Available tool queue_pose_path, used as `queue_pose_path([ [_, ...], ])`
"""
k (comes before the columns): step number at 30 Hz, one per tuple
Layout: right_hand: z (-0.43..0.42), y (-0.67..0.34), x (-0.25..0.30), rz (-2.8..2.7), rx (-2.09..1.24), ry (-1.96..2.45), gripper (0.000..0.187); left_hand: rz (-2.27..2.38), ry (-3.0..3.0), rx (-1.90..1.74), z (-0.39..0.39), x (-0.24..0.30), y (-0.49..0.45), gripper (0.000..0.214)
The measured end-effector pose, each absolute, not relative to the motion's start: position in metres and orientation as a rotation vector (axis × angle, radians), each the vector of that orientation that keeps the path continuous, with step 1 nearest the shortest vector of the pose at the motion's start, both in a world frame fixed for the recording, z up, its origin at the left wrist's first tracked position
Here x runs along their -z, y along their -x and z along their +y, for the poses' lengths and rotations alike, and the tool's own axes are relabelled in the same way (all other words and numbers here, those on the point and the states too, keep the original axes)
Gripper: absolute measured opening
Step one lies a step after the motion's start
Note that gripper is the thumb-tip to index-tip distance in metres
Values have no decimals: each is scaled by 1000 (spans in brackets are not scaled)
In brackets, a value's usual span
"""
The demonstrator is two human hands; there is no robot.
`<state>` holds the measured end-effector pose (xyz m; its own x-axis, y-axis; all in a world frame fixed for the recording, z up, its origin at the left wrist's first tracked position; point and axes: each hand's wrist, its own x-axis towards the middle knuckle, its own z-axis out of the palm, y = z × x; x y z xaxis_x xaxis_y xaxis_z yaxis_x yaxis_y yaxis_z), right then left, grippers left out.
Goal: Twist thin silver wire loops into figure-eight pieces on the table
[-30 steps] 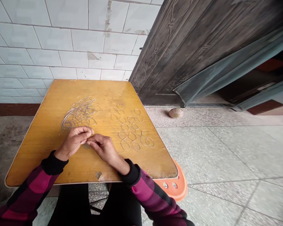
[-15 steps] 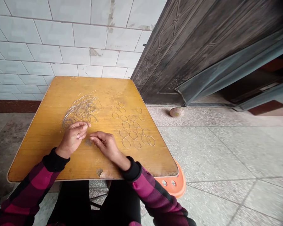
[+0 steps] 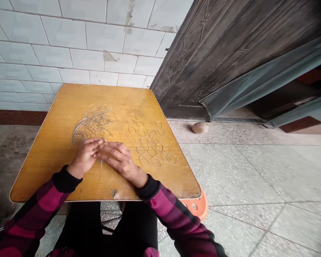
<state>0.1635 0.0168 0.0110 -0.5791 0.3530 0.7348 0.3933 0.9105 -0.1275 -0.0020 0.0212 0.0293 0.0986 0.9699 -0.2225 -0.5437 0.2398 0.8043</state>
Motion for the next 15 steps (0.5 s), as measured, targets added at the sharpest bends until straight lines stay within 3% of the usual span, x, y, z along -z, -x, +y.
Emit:
queue_pose_path([
  [15, 0, -166, -25, -1744, -883, 497, 21, 1090, -1101, -1421, 17, -27, 6, 8],
])
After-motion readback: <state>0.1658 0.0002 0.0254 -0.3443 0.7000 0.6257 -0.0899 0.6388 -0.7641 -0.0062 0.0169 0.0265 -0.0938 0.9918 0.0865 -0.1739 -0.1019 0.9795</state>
